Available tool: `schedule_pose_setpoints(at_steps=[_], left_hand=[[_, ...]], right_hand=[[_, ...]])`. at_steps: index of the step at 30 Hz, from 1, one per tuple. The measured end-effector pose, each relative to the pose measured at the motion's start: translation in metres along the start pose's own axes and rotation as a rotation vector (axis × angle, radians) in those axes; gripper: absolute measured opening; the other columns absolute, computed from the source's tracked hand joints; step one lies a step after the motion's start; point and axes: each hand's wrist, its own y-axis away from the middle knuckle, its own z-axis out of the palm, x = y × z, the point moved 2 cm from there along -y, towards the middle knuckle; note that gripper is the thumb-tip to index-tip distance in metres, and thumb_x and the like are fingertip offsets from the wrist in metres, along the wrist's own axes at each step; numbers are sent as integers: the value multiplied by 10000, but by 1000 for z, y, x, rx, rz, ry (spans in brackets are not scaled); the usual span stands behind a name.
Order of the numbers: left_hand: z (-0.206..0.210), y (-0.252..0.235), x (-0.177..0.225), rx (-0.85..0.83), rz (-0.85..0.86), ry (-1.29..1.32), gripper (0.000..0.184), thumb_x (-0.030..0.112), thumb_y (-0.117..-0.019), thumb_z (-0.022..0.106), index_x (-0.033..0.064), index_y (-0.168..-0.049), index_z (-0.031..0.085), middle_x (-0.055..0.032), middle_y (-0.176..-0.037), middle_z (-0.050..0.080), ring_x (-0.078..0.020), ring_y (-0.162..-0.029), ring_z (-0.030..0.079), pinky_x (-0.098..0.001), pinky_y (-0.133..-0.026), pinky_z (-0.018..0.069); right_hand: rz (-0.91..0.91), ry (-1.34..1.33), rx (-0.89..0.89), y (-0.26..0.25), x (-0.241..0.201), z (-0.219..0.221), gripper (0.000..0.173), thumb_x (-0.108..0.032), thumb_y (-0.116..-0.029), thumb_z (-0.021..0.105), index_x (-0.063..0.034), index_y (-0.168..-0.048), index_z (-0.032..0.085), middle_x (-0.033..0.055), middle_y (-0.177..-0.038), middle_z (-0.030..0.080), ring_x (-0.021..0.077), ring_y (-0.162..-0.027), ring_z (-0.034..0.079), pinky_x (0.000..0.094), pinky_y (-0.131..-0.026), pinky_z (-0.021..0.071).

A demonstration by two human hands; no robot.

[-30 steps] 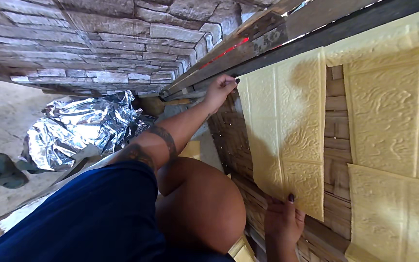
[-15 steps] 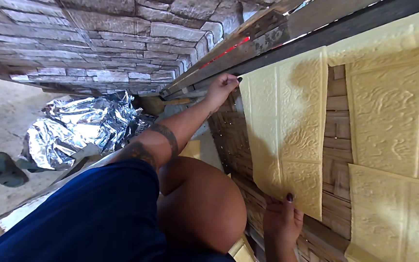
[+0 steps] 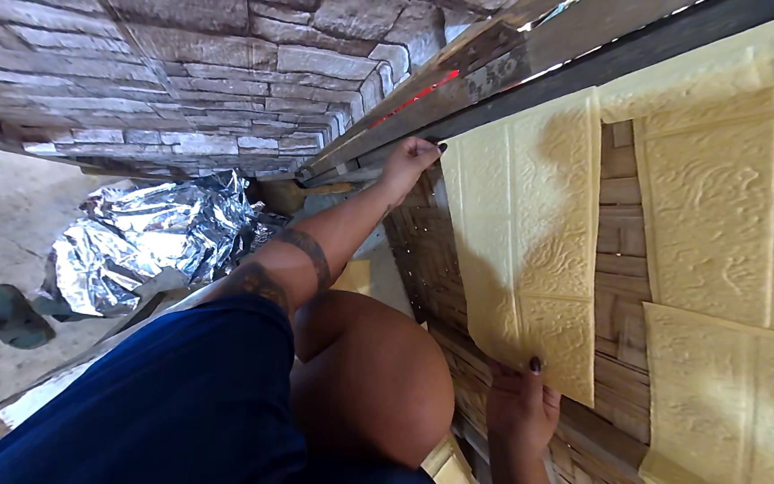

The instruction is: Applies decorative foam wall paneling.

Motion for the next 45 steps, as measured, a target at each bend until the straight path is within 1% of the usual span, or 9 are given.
schedule_pose_setpoints(at_steps=[7, 9, 11, 15, 18, 22, 26, 38, 45], left_hand=[[-14, 2, -21, 71, -275, 3, 290, 216, -1076, 519, 14, -1283, 519, -158, -1167, 628, -207, -952, 645, -364, -797, 546], [-19, 8, -29, 142, -221, -73, 294, 206, -1088, 466, 8, -1298, 525, -172, -1184, 625, -224, -988, 642, -382, -827, 540], [-21, 19, -31, 161, -19, -271, 358, 169, -1075, 462, -20, -1373, 524, -216, -1315, 607, -273, -1182, 624, -435, -996, 523], [4, 45, -3, -39, 318, -605, 617, 269, -1061, 480, 13, -1592, 297, -219, -1663, 240, -343, -1513, 317, -503, -1213, 318], [28, 44, -2, -117, 544, -667, 764, 470, -1076, 333, -64, -1601, 181, -275, -1679, 115, -370, -1559, 192, -523, -1255, 218], [42, 41, 6, -188, 479, -783, 830, 538, -1068, 306, -48, -1616, 95, -257, -1694, 23, -386, -1579, 52, -578, -1256, 127], [52, 37, -3, -127, 564, -773, 946, 656, -1026, 221, -85, -1602, 101, -319, -1670, 34, -432, -1569, 42, -595, -1256, 109], [93, 41, 22, -41, 719, -790, 1030, 673, -1002, 323, -156, -1567, 91, -412, -1622, -11, -562, -1523, -2, -613, -1255, 63], [87, 45, 21, -176, 1043, -934, 898, 647, -1033, 272, -82, -1555, 323, -359, -1605, 255, -554, -1500, 198, -665, -1215, 149]], right_hand=[[-1, 10, 23, 0, -2, 2, 172, -121, -1065, 425, -153, -1130, 581, 6, -1004, 760, 174, -890, 756, 372, -796, 646], [-5, 15, 31, 0, -1, 2, 171, -118, -1065, 415, -150, -1122, 574, 6, -999, 760, 174, -894, 757, 373, -799, 646], [-13, 4, 31, -1, 2, -1, 169, -116, -1060, 438, -148, -1126, 590, 15, -1012, 761, 180, -907, 755, 378, -809, 644], [-14, -1, 18, -1, 1, -2, 144, -132, -1055, 469, -148, -1149, 577, 9, -1045, 753, 177, -954, 745, 385, -849, 633], [-34, 4, 25, -2, 1, -5, 153, -108, -1050, 461, -149, -1140, 578, 0, -1042, 754, 170, -950, 747, 376, -844, 634], [-61, 16, 2, 0, 0, -6, 154, -117, -1038, 511, -185, -1109, 629, -28, -1032, 763, 144, -961, 744, 360, -865, 628], [-87, 29, -49, -2, 3, -11, 127, -215, -1008, 629, -227, -1131, 658, -39, -1075, 756, 138, -1004, 729, 354, -901, 611], [-126, 52, -54, -13, 7, -19, 106, -255, -998, 656, -246, -1099, 684, -59, -1072, 756, 122, -1030, 717, 346, -930, 596], [-212, 132, -67, -30, 6, -29, 129, -200, -1049, 554, -214, -1140, 644, -85, -1095, 742, 119, -1073, 700, 376, -978, 576]])
